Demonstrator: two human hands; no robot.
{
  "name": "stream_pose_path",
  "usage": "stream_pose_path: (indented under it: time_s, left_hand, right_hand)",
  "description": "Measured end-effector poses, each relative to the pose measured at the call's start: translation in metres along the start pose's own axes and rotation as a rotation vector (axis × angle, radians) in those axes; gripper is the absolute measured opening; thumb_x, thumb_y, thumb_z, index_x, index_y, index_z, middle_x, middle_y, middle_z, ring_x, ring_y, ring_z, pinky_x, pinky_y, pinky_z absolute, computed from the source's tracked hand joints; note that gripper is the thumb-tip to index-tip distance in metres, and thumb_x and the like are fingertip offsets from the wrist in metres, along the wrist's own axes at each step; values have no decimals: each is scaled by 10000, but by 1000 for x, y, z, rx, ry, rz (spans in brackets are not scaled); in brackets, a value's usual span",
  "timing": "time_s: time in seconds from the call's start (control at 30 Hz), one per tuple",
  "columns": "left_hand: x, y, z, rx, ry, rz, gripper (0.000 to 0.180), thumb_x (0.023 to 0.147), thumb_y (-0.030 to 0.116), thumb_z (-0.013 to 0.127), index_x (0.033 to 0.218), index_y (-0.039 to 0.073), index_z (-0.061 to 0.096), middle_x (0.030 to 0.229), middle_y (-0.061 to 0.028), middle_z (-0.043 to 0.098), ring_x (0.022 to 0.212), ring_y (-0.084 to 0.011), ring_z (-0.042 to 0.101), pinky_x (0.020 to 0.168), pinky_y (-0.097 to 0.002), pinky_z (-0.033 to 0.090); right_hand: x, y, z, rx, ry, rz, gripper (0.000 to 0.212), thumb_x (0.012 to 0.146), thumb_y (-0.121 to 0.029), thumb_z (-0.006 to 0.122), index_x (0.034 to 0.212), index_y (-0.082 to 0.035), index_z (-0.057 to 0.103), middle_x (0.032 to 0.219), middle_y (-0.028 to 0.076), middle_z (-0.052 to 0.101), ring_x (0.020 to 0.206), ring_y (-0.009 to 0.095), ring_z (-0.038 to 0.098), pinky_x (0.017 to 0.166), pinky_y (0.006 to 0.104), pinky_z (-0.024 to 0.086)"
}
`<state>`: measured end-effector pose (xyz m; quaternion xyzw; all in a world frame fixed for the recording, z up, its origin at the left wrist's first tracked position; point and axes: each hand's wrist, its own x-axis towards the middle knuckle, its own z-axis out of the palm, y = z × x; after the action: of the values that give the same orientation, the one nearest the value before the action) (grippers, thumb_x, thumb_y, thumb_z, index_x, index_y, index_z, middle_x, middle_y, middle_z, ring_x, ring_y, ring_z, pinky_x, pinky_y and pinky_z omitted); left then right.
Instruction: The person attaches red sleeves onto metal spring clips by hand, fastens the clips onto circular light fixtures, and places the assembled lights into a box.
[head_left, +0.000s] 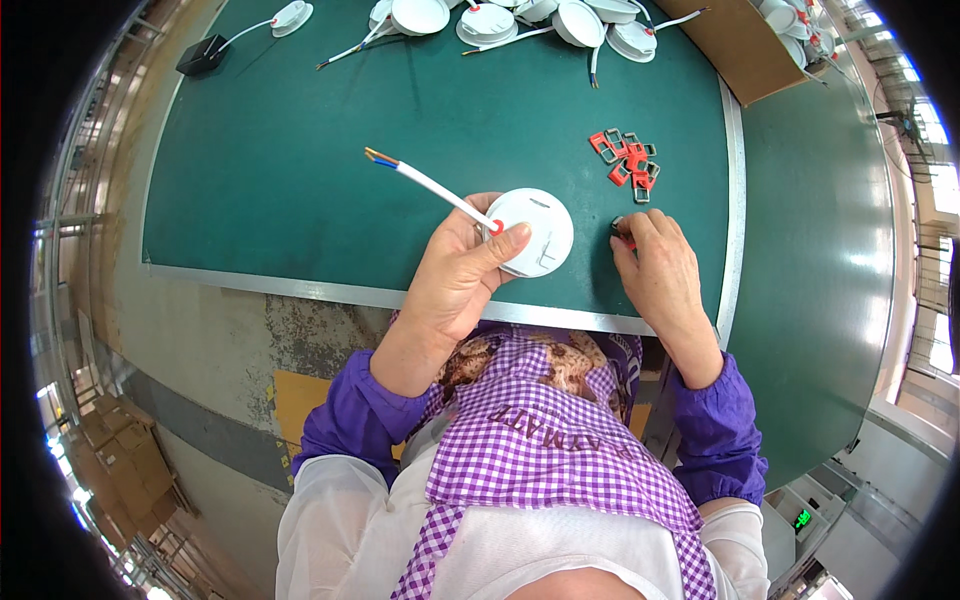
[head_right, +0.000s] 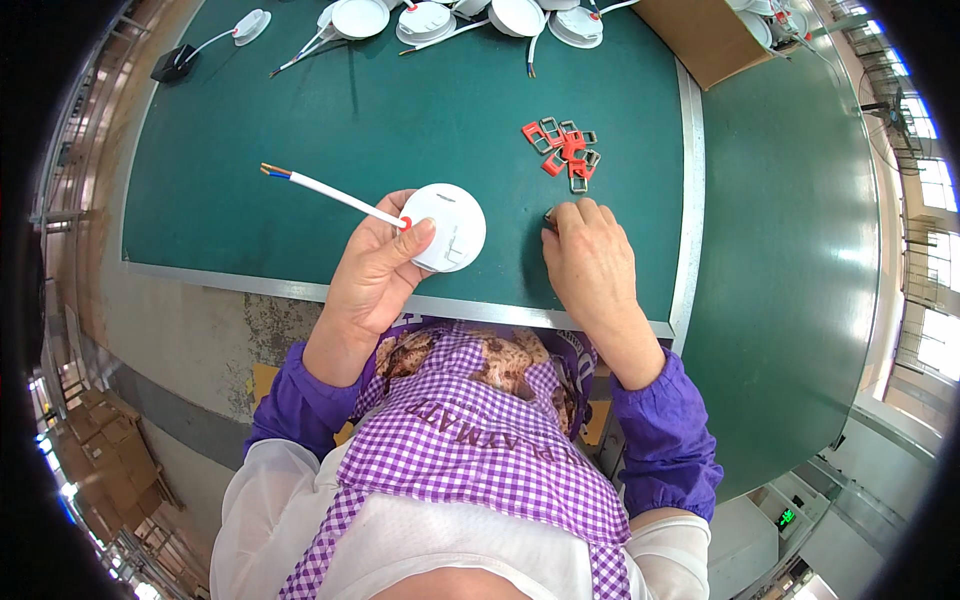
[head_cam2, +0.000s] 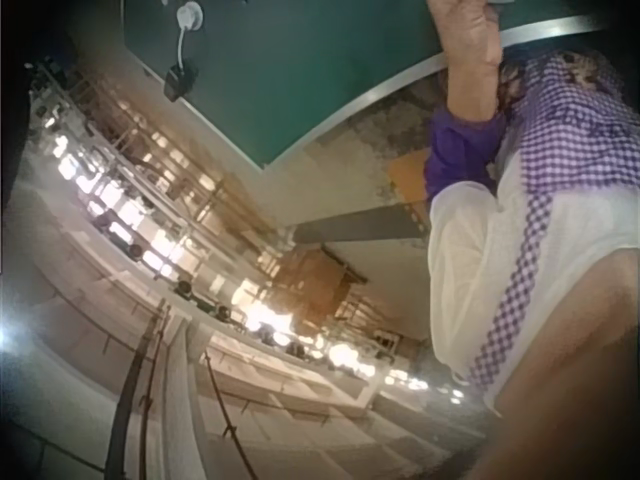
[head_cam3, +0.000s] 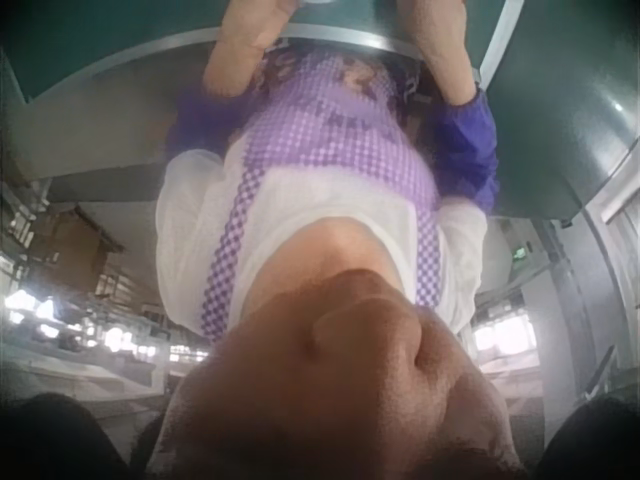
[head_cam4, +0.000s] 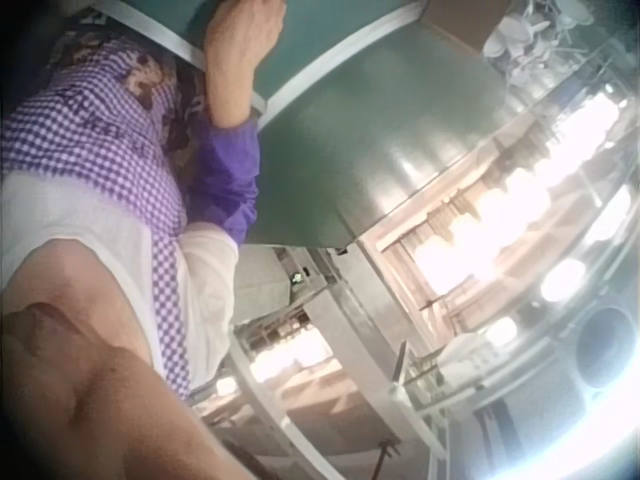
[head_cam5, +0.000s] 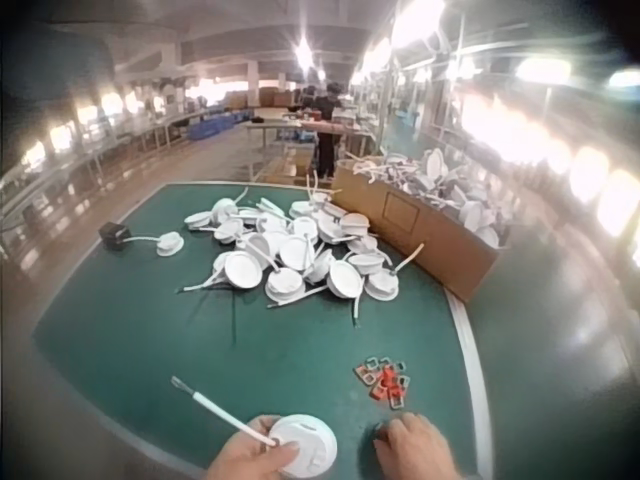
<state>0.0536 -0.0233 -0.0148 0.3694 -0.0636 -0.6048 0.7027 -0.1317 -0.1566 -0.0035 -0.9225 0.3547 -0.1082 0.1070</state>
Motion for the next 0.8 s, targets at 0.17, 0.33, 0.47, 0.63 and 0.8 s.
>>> stream_pose_path:
  time_s: [0.17,0.33,0.47,0.63,0.8]
  left_hand:
    - [-2,-5,8,34,6,42,367,889,56,689,1169,-3,459,1078,-112,620,991,-176,641,846,-332,554]
    - [-3,-10,9,83,12,34,365,895,57,683,1176,-1,459,1085,-117,619,996,-177,639,848,-347,555]
    - [-4,-13,10,78,14,15,364,907,67,663,1201,30,451,1144,-117,612,1065,-221,632,883,-412,558]
    - [-3,-20,13,164,9,14,381,910,41,648,1227,30,437,1152,-122,612,1071,-223,633,871,-419,570]
    - [-5,-26,21,369,0,92,366,879,37,694,1187,8,499,1109,-100,621,995,-156,637,845,-305,555]
  right_hand:
    - [-1,-8,-1,-56,-26,36,101,800,-109,675,813,-39,603,846,101,574,813,278,568,733,387,443]
    - [-9,-11,-4,-97,36,-36,98,791,-90,670,808,-41,587,864,101,564,866,276,554,773,378,425]
    - [-15,-3,0,-83,-4,-65,112,776,-64,661,838,-25,576,866,117,564,867,287,567,760,391,446]
    - [-11,-3,-1,-29,9,-2,140,793,3,619,918,11,555,867,148,589,778,327,613,675,402,506]
    - [-11,-18,-10,493,153,105,108,820,16,637,916,20,588,799,135,665,726,258,690,609,324,523]
